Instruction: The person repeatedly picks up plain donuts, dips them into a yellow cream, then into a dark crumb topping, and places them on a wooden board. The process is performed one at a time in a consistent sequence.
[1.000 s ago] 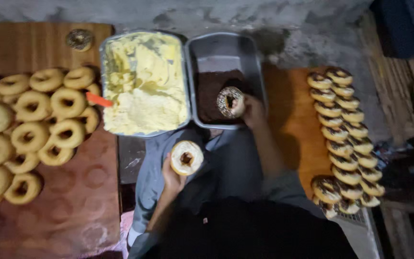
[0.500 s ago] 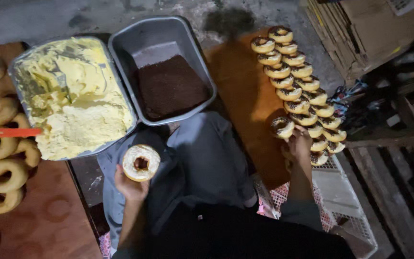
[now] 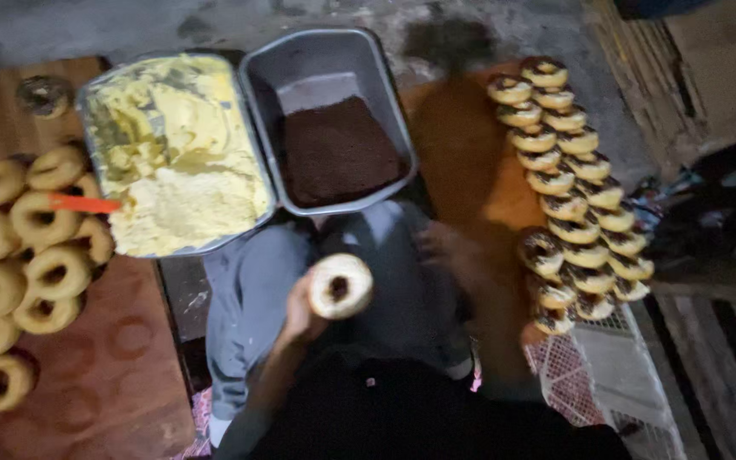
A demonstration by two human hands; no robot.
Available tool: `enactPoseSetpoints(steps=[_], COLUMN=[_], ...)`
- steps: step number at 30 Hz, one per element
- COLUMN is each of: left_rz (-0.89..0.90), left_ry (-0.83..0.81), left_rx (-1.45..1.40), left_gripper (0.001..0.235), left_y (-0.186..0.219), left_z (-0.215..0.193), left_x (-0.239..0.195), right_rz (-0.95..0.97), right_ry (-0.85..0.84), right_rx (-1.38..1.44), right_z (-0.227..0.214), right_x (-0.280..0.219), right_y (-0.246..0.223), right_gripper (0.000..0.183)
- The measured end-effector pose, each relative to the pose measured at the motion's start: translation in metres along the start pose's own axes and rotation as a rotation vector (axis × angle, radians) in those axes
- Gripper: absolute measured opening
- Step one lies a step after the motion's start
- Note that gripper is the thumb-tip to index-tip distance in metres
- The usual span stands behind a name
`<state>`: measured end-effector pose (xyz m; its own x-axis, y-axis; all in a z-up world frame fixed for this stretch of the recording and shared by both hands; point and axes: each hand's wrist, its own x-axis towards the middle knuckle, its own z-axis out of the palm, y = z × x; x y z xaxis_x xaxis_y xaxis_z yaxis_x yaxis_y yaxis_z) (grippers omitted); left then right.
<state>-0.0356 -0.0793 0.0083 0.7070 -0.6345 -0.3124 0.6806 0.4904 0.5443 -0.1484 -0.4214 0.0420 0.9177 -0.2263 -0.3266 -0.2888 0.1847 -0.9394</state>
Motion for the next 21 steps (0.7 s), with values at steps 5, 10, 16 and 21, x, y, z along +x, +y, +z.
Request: enactPoseSetpoints(steps=[5, 10, 16, 21], left_rz=[-0.272, -0.08, -0.017, -0.037], left_ry=[-0.006, -0.04, -0.155, -0.187], left_rx=[-0.255, -0.374, -0.426, -0.428], left_gripper=[0.053, 0.038, 0.041, 0.04], left_y=[0.027, 0.078, 0.075, 0.077], left_z=[0.007, -0.012, -0.015, -0.02], left_x=[0.019, -0.006, -0.011, -0.009], right_rz=[-0.156, -0.164, -0.187, -0.439], right_ry=[-0.565, 0.061, 0.075, 0.109], right_rx=[-0.145, 0.128, -0.182, -0.959], right_z=[0.094, 0.105, 0.141, 0.157], right_x=[0.08, 0.254, 0.33, 0.31], right_y=[-0.015, -0.041, -0.007, -0.01], right_gripper=[0.047, 0.035, 0.041, 0.035])
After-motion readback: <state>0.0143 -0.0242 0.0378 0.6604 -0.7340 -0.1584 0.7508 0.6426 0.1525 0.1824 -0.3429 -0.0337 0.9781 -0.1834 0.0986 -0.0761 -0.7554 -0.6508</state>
